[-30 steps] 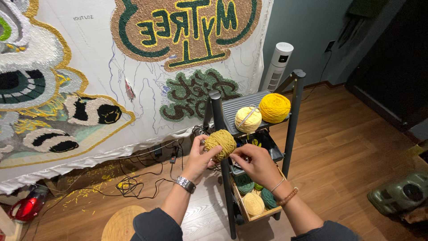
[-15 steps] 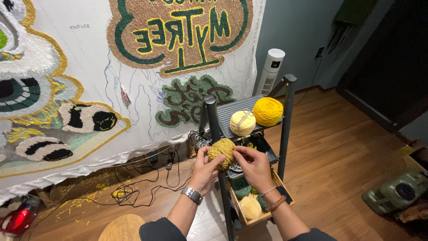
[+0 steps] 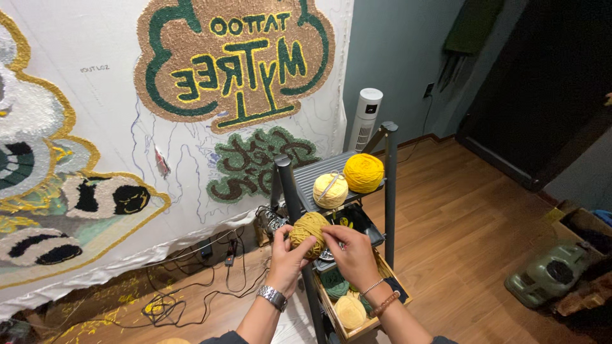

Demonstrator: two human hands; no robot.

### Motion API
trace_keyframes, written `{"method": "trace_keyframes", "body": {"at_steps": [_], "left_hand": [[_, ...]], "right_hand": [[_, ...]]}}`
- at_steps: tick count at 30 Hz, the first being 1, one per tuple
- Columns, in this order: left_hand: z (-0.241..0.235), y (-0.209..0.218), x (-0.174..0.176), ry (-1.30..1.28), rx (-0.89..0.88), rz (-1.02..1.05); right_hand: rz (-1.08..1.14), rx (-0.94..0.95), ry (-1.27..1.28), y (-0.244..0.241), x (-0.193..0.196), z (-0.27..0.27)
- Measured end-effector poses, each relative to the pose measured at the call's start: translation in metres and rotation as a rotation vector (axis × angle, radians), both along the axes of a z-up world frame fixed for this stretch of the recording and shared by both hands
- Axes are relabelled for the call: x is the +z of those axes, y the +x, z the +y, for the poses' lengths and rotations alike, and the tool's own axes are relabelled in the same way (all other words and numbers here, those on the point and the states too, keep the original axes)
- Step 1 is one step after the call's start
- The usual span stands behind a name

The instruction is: The person selects a yellow yarn ball, threads it into a tufting gun, and uses the gun to apply yellow yarn tufts to a large wall-mounted canvas. The person moves the gun along the canvas to fill in a design area.

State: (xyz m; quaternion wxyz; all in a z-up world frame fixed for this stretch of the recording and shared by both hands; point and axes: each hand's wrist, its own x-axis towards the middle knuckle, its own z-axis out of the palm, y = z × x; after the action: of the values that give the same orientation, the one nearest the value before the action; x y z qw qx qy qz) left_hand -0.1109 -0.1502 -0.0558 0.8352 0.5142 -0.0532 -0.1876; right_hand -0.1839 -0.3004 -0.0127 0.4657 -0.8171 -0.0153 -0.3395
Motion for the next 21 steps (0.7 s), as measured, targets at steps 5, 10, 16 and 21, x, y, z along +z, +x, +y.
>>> {"method": "trace_keyframes", "body": {"at_steps": [5,10,16,21], "left_hand": [[-0.001,-0.003,0.002,0.051,0.015,-0.017],[-0.002,-0.004,0.003,0.110,0.000,-0.049],[-0.006,-0.002,-0.005,0.101,0.001,-0.075],[-0.009,-0.001,-0.005,0.099,-0.022,-0.082]], "right_hand": [[0.042,0.010,-0.038,-0.003,0.002,-0.001],[0.084,0.002,-0.054,-0.007,0.004,0.001],[0.163,0.011,0.106,-0.002,-0.010,-0.008],[0.232,0.318,0.576,0.020,-0.044,-0.035]]}}
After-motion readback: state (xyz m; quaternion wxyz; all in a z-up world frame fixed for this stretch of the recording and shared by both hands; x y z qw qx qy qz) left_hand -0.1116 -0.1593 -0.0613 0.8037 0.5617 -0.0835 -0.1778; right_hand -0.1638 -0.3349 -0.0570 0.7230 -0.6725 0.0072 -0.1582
